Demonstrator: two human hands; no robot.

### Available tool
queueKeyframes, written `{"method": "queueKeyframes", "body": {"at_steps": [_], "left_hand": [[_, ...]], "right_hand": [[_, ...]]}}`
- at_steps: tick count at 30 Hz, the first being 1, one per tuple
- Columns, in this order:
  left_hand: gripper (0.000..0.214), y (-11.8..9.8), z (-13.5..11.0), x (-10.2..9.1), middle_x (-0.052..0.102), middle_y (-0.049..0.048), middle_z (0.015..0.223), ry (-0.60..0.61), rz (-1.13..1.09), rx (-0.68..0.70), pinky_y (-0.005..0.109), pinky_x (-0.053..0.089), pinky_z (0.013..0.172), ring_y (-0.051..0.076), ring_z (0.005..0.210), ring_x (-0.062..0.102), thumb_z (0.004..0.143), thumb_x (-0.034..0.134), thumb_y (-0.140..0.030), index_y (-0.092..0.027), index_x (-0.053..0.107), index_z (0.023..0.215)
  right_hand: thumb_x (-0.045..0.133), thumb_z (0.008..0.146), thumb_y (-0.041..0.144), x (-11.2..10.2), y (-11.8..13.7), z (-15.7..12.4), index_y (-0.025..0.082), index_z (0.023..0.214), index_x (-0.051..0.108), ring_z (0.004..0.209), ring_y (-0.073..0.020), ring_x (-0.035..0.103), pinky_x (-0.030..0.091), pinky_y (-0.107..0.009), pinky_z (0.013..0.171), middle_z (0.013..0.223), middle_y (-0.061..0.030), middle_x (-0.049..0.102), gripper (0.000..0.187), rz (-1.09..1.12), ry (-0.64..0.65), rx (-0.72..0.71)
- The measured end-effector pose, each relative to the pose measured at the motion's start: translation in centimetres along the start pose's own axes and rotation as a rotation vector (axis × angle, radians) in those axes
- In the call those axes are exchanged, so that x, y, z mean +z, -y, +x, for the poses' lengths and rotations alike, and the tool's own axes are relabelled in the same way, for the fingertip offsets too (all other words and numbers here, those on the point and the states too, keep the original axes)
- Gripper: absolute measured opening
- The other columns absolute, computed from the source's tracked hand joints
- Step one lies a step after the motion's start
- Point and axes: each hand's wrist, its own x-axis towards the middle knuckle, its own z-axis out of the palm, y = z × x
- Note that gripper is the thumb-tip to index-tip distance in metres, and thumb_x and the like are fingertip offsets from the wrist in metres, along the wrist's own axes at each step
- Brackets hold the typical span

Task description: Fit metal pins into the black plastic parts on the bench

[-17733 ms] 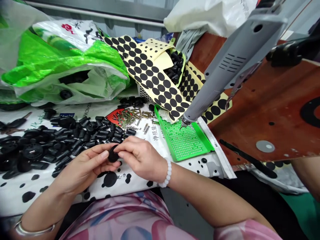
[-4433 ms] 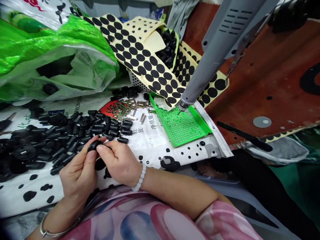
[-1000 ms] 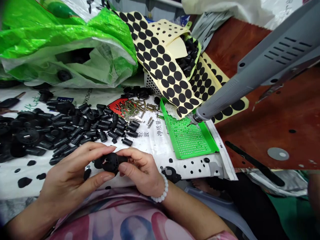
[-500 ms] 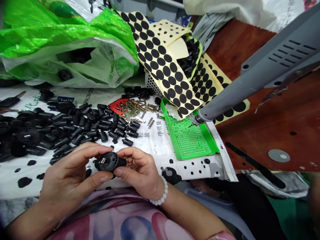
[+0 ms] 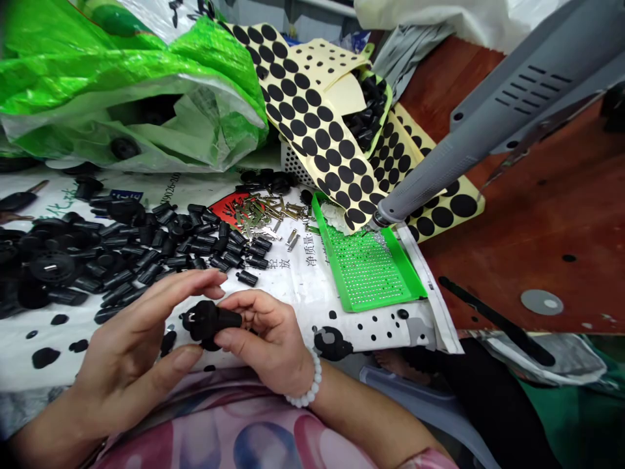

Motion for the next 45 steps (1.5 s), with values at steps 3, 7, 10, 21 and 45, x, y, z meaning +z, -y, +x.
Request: {"method": "queueKeyframes", "body": {"at_steps": [3, 7, 10, 21, 45], "left_hand": [[0.056, 0.2, -0.4, -0.2, 0.050, 0.0048, 0.133, 0.063, 0.012, -0.020, 0.035, 0.032, 0.107, 0.022, 0.127, 0.040, 0.083, 0.056, -0.017, -0.029, 0.038, 0.136], [0.053, 0.3, -0.3, 0.1, 0.050, 0.0065, 0.127, -0.012, 0.044, -0.036, 0.034, 0.040, 0.099, 0.022, 0.118, 0.046, 0.082, 0.059, -0.023, -0.029, 0.042, 0.133], [0.048, 0.2, 0.1, 0.3, 0.055, 0.0058, 0.107, -0.118, 0.101, -0.060, 0.029, 0.048, 0.079, 0.017, 0.091, 0.055, 0.081, 0.063, -0.031, -0.025, 0.048, 0.126], [0.027, -1.0, 1.1, 0.8, 0.059, 0.0010, 0.081, -0.120, 0.227, -0.101, 0.023, 0.049, 0.060, 0.012, 0.067, 0.055, 0.077, 0.065, -0.027, -0.022, 0.059, 0.103], [0.028, -0.5, 0.7, 0.9, 0.054, -0.0008, 0.078, -0.083, 0.219, -0.123, 0.022, 0.047, 0.059, 0.011, 0.066, 0.053, 0.076, 0.068, -0.030, -0.023, 0.058, 0.102]], "right_hand": [[0.073, 0.072, 0.026, -0.3, -0.4, 0.1, 0.019, 0.094, 0.062, 0.056, -0.0069, 0.057, 0.050, -0.018, 0.054, 0.072, 0.0018, 0.062, 0.025, 0.146, 0.029, 0.061], [0.075, 0.071, 0.026, -0.6, -0.8, 0.1, 0.018, 0.094, 0.062, 0.053, -0.0065, 0.058, 0.050, -0.017, 0.052, 0.070, 0.0017, 0.064, 0.028, 0.170, -0.004, 0.079], [0.075, 0.071, 0.026, -0.4, -0.8, 0.1, 0.018, 0.094, 0.061, 0.055, -0.0075, 0.057, 0.050, -0.019, 0.055, 0.069, 0.0017, 0.063, 0.029, 0.074, -0.058, 0.022], [0.066, 0.080, 0.026, -0.8, -0.6, -0.5, 0.024, 0.105, 0.061, 0.077, -0.0135, 0.061, 0.051, -0.026, 0.070, 0.086, -0.0024, 0.063, 0.025, -0.212, -0.034, -0.197], [0.067, 0.078, 0.025, -1.2, -0.8, -0.8, 0.021, 0.100, 0.063, 0.077, -0.0136, 0.060, 0.051, -0.027, 0.071, 0.088, -0.0027, 0.063, 0.023, -0.272, -0.052, -0.109]]}}
